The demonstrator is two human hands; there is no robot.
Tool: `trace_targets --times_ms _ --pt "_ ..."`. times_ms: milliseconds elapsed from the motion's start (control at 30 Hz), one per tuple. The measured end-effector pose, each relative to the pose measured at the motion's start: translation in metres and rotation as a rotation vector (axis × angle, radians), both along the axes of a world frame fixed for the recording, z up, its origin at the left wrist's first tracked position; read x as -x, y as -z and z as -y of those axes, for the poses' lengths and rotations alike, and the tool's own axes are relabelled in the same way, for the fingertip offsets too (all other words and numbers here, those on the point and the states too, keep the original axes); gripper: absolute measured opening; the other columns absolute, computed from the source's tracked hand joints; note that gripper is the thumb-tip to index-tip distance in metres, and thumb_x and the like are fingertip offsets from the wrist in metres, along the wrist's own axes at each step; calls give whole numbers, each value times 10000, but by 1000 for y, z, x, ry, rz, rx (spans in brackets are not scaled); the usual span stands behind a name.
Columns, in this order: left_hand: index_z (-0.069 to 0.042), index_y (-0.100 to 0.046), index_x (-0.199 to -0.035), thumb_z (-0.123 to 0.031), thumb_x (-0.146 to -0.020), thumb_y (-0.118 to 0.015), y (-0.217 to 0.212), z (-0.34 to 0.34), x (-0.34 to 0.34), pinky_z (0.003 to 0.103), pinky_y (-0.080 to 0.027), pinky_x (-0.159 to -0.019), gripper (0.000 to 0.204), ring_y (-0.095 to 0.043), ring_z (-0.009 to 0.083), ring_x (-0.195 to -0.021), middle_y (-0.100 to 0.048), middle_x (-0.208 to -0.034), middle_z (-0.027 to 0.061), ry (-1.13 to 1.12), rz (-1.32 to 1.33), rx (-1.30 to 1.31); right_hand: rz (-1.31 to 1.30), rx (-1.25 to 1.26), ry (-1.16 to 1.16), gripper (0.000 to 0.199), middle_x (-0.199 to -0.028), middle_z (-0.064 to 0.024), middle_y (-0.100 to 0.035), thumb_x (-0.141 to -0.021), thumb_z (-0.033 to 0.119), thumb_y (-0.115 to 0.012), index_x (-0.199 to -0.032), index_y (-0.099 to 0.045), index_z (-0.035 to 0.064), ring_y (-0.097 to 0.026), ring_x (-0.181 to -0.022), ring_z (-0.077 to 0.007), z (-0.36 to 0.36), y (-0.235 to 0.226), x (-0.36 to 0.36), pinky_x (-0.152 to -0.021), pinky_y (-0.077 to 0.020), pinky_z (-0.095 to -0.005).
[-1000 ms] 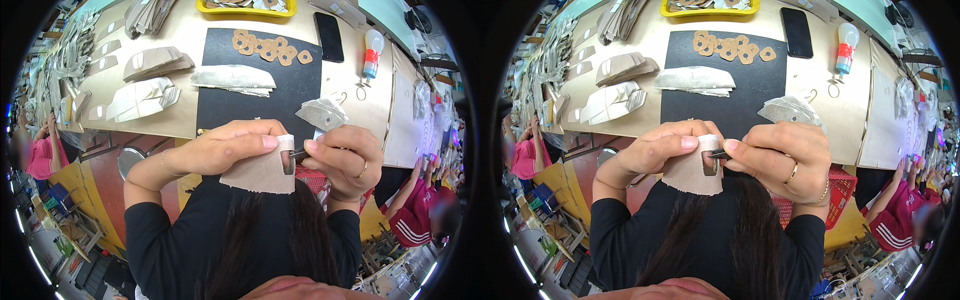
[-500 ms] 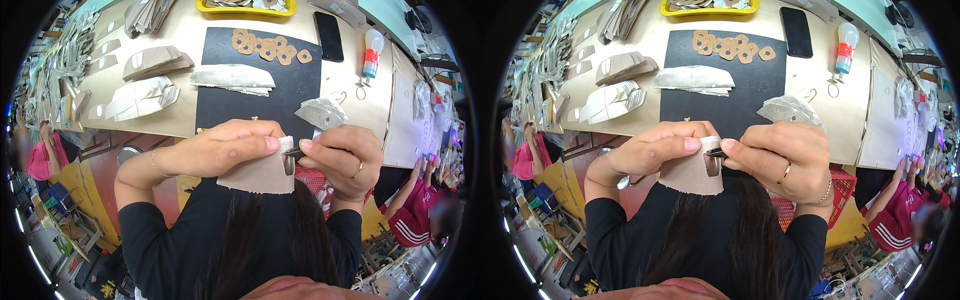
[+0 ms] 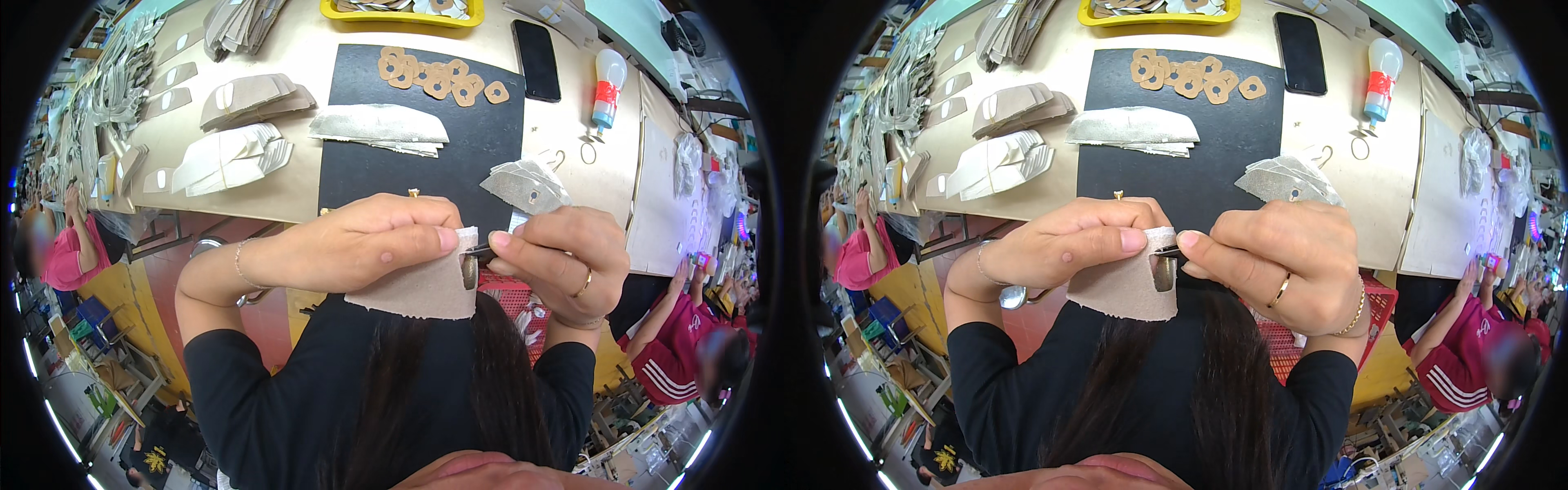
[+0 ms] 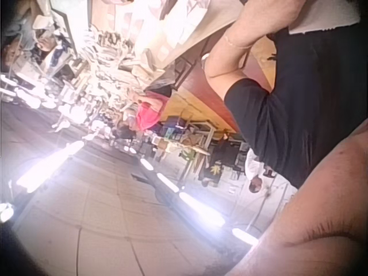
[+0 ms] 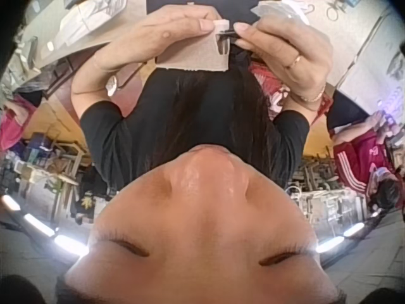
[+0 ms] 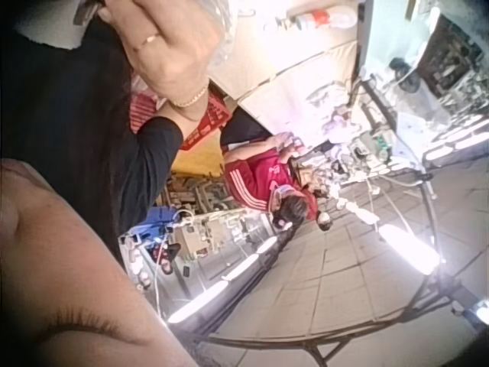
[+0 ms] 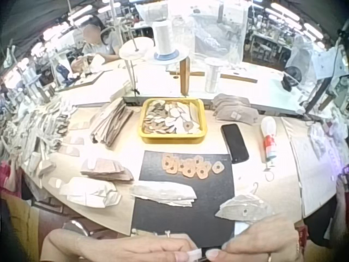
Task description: The person uses a small cutting tool to trim the edges of a rectangular hole in a piece of light-colored fabric. They repeatedly pick up fabric pieces, cut around the opening, and place the finished pieces on a black mat on the table.
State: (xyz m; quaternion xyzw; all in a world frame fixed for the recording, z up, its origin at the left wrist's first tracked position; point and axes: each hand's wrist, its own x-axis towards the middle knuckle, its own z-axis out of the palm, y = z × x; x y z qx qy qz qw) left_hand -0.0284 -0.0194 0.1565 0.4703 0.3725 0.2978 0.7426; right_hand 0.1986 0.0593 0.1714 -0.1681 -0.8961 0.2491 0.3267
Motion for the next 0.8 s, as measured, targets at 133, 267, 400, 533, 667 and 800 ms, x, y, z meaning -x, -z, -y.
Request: trace_targets --times_ms 133,267,400,533,667,800 --pt "-28 -549 -952 -278 -1056 -420 0 -1 0 266 -406 -708 300 -455 79 -783 -487 -806 17 16 -7 19 -1 -14 -7 292 -690 8 -606 -550 207 -829 -816 -771 99 -598 -556 -141 0 0 1 -471 -410 -262" --pt "-28 -547 -954 -277 -1054 -424 -1 0 1 265 -403 -700 295 -451 79 -776 -482 -796 14 23 -11 45 -2 -10 -15 295 -681 8 -602 -550 206 -823 -820 -771 97 -602 -555 -138 0 -1 1 -468 -411 -259" --pt "-24 -545 -958 -270 -1052 -429 -1 0 1 275 -406 -724 287 -455 94 -790 -486 -817 29 27 -14 15 28 -28 -31 295 -681 9 -602 -553 215 -821 -820 -770 101 -601 -553 -137 -1 -2 0 -467 -412 -259" --pt "-19 -543 -961 -266 -1051 -430 0 0 0 288 -407 -751 286 -460 115 -807 -485 -838 50 23 -16 -20 36 -27 -34 297 -684 10 -603 -557 219 -825 -825 -770 101 -597 -551 -136 -1 -2 1 -465 -411 -262" --pt "-17 -536 -949 -264 -1052 -427 1 0 0 287 -406 -737 289 -452 116 -788 -469 -814 48 11 -36 -70 51 -39 -52 302 -681 10 -605 -557 211 -824 -830 -770 95 -596 -554 -134 -2 -3 0 -465 -411 -262" --pt "-19 -528 -927 -270 -1053 -425 2 -1 2 283 -400 -708 299 -431 110 -753 -447 -779 33 46 -44 -20 67 -27 -66 298 -686 9 -609 -565 212 -824 -832 -770 90 -596 -553 -136 -4 -2 -1 -465 -412 -261"
